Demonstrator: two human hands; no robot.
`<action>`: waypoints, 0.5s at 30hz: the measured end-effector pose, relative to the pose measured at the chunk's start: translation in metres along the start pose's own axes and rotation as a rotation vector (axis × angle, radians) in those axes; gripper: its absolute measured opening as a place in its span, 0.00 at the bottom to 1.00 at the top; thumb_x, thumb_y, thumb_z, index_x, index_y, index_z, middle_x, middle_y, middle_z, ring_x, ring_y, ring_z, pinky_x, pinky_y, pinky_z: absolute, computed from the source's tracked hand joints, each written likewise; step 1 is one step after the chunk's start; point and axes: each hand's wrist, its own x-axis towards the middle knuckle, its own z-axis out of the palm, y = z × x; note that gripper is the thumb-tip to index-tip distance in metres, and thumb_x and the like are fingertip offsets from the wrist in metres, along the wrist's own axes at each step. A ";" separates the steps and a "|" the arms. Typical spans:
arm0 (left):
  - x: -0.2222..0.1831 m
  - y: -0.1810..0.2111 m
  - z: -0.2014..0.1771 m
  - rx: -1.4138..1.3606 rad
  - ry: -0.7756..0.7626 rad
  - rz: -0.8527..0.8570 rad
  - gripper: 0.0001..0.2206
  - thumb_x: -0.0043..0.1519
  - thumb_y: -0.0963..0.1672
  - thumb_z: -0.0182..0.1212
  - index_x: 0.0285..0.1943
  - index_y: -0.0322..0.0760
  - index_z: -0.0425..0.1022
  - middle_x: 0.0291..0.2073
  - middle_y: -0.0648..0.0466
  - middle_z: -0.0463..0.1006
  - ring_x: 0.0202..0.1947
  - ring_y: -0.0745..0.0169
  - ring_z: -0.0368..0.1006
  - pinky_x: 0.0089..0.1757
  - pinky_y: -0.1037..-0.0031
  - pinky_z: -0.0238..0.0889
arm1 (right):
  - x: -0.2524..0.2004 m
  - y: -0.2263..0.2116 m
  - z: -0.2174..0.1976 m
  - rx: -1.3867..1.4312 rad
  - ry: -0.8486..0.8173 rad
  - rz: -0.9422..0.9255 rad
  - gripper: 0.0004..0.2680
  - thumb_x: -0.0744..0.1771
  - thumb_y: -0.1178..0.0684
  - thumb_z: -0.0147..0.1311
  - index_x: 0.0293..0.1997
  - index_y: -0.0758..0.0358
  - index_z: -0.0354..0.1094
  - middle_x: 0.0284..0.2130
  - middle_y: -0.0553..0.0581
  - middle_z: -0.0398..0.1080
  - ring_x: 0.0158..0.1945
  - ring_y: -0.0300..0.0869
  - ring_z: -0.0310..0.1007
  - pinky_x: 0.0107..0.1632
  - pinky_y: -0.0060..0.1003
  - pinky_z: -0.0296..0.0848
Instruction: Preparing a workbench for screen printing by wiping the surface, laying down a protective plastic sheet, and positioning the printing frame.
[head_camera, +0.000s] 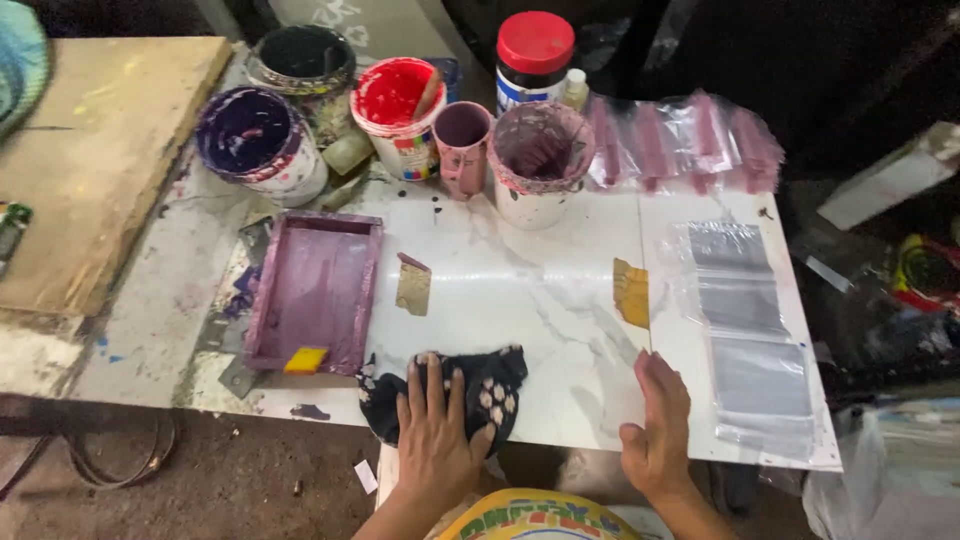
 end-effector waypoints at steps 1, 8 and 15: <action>0.011 0.003 -0.002 -0.007 -0.005 0.003 0.39 0.64 0.60 0.47 0.79 0.37 0.50 0.80 0.38 0.33 0.77 0.26 0.27 0.62 0.35 0.39 | 0.000 0.000 0.000 -0.008 -0.005 0.003 0.30 0.72 0.31 0.25 0.72 0.70 0.54 0.70 0.66 0.59 0.75 0.58 0.55 0.75 0.54 0.54; 0.098 0.045 -0.018 -0.067 -0.113 -0.026 0.39 0.65 0.59 0.45 0.80 0.38 0.44 0.79 0.35 0.31 0.77 0.28 0.24 0.66 0.38 0.30 | 0.000 0.007 0.005 -0.041 -0.052 -0.031 0.25 0.72 0.35 0.33 0.70 0.65 0.57 0.67 0.64 0.63 0.70 0.56 0.62 0.70 0.52 0.61; 0.078 0.149 -0.074 0.071 -0.529 0.332 0.38 0.64 0.53 0.42 0.83 0.43 0.32 0.80 0.41 0.26 0.78 0.33 0.17 0.68 0.41 0.22 | 0.021 0.004 0.009 -0.088 -0.135 -0.099 0.21 0.72 0.42 0.38 0.70 0.64 0.59 0.71 0.65 0.57 0.75 0.60 0.53 0.74 0.58 0.49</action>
